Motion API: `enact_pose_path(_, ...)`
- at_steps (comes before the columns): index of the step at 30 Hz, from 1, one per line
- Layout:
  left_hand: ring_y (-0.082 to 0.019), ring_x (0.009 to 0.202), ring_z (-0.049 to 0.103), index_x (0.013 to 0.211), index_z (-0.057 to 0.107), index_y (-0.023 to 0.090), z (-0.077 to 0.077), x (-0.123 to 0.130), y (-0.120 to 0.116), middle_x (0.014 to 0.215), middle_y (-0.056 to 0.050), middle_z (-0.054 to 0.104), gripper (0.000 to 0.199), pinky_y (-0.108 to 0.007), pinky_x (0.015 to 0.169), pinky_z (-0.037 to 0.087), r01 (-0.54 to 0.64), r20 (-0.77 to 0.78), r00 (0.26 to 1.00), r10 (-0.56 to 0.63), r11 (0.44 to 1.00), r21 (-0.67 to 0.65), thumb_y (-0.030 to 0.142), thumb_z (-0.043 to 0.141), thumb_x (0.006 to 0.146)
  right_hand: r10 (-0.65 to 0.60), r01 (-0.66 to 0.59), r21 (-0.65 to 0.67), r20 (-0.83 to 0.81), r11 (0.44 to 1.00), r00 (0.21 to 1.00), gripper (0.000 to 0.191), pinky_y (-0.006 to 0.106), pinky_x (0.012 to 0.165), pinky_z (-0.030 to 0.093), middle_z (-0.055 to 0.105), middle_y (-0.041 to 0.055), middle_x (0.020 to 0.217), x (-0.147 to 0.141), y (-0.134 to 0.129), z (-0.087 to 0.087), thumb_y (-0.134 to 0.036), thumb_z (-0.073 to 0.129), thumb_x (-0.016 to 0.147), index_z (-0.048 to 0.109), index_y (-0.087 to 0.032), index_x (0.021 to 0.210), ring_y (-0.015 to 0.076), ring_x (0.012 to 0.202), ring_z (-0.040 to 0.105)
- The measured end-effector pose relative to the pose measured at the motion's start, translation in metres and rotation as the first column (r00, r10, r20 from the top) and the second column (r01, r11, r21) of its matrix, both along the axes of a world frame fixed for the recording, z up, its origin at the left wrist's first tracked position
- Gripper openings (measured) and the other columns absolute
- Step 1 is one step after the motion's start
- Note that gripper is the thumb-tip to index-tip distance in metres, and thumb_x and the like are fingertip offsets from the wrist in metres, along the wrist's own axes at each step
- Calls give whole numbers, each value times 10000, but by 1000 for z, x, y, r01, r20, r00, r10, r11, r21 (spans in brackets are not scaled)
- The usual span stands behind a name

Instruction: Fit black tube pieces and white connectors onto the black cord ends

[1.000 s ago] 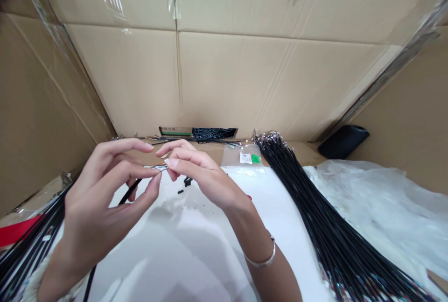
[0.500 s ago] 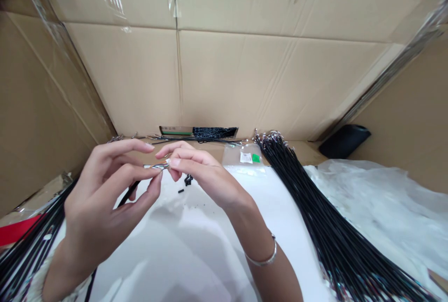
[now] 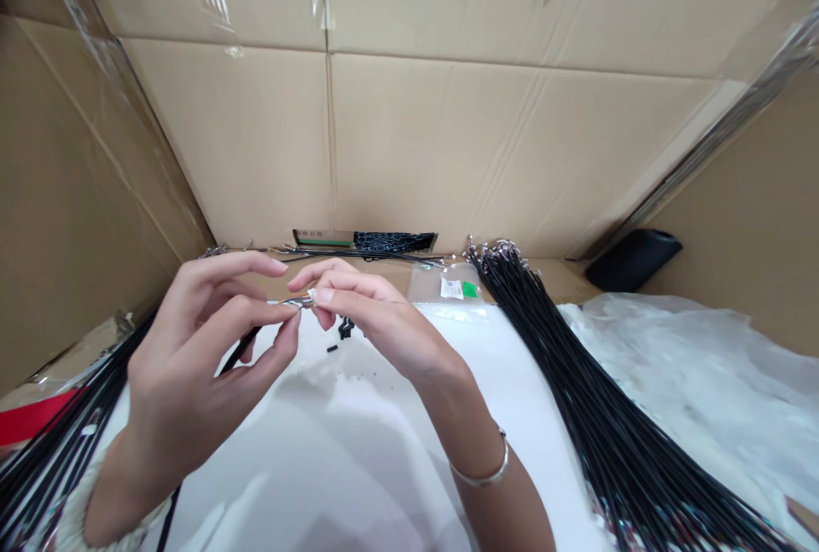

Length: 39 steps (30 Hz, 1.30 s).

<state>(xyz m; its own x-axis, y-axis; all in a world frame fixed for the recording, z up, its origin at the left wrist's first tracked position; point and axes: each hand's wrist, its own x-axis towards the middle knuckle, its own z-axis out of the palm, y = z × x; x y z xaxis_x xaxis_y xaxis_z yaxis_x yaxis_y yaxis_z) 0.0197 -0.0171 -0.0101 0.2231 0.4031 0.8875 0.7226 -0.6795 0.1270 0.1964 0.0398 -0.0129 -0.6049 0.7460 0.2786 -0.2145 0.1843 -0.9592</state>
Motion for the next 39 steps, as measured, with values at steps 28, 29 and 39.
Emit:
enact_pose_path(28, -66, 658, 576, 872, 635, 124, -1, -1, 2, 1127, -115, 651, 139, -230, 500, 442, 7, -8, 1000, -7, 1000, 27, -14, 645, 862, -125, 117, 128, 63, 985, 990, 296, 309, 805, 398, 581, 14, 1086, -5, -10, 1, -327, 565, 1026, 636, -229, 756, 152, 936, 510)
enact_pose_path(29, -64, 655, 574, 872, 635, 123, -1, -1, 2, 1129, -116, 651, 140, -231, 505, 444, 12, -4, 1000, -12, 1000, 26, -16, 645, 862, -136, 126, 141, 69, 982, 988, 289, 305, 806, 403, 581, 13, 1085, -6, -11, 1, -327, 560, 1030, 639, -231, 769, 149, 938, 512)
enact_pose_path(39, -62, 619, 592, 866, 639, 154, 2, -4, 4, 1108, -98, 672, 141, -220, 513, 495, 2, 24, 1000, -3, 999, 53, 15, 651, 878, -125, 124, 100, 5, 987, 992, 323, 324, 817, 400, 603, 17, 1087, -10, -12, -2, -382, 560, 1028, 643, -224, 759, 151, 905, 517)
